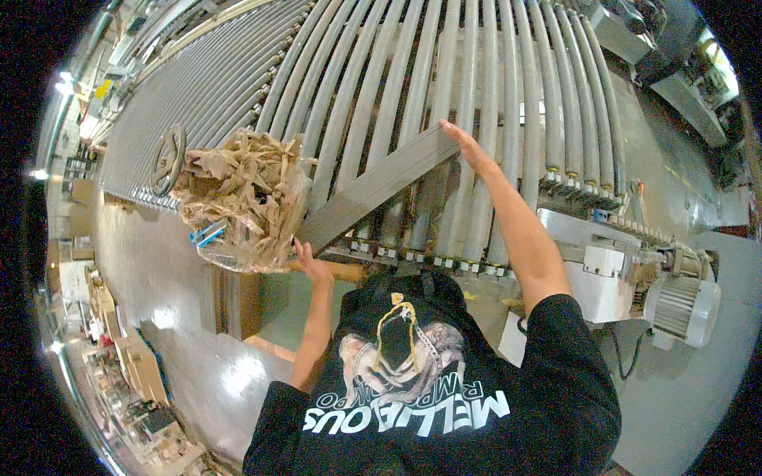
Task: The person picks up composite planks from a stack, carries them to a roller conveyor, and feeds them into a machine.
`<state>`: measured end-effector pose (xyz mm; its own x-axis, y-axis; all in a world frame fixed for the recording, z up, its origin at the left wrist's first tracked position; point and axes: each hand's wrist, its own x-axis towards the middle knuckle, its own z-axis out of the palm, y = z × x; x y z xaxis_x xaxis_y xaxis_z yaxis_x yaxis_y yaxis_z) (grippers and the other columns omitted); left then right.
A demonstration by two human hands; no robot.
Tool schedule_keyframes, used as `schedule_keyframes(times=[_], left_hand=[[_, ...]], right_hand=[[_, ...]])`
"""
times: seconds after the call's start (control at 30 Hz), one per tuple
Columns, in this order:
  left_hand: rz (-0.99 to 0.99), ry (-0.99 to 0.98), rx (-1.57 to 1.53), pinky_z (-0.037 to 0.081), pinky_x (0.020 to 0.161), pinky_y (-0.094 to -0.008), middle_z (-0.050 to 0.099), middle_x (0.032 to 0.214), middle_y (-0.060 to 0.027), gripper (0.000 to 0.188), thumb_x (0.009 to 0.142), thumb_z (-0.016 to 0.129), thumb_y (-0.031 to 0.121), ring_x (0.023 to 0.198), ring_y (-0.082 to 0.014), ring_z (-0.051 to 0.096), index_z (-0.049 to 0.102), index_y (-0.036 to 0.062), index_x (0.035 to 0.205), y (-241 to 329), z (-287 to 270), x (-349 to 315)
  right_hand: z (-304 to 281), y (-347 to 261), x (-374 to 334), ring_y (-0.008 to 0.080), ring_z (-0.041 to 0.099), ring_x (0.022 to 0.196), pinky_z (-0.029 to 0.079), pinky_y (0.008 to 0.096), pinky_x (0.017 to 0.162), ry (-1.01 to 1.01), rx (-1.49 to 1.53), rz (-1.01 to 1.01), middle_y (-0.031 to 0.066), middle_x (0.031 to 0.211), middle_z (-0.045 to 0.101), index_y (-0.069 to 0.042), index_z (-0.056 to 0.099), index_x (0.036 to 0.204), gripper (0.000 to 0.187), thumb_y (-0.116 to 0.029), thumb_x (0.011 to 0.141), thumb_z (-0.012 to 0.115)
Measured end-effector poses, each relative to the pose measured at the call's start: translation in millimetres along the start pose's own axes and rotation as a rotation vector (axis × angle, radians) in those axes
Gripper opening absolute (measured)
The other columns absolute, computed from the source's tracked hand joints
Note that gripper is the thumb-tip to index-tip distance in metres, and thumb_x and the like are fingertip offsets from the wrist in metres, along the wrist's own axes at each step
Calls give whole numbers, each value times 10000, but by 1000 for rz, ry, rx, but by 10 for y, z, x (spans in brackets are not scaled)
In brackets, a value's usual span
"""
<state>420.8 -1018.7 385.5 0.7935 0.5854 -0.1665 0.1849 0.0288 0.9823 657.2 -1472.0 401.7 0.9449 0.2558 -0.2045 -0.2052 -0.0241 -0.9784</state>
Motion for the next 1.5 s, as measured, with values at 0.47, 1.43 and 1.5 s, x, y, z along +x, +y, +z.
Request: schedule_keyframes(times=[0.47,1.43,1.5], left_hand=[[-197,-22,13,366,1207,-386,588,1492,-150,651,1088,626,389,1393,-232,538,462,-1,1582,-295,-733,-637],[-231,-432,-8,508,1061,-421,697,1334,-208,990,826,804,691,1261,-326,653,580,-79,1407,-483,-387,-2696],[-166,-327,-282,476,1112,-429,673,1371,-203,941,851,823,633,1312,-316,617,562,-59,1434,-433,-670,-2733]], right_hand=[[1498,-701,-80,339,206,1623,109,520,1356,-296,-1276,-506,118,1739,288,-124,197,1703,1404,-733,646,890],[2538,-757,-1915,363,502,1447,398,425,1203,-1093,-1296,272,249,1552,522,37,440,1569,1208,-493,634,991],[3266,-674,-2222,268,566,1365,426,380,1159,-1173,-940,331,183,1489,587,43,447,1566,1114,-317,663,991]])
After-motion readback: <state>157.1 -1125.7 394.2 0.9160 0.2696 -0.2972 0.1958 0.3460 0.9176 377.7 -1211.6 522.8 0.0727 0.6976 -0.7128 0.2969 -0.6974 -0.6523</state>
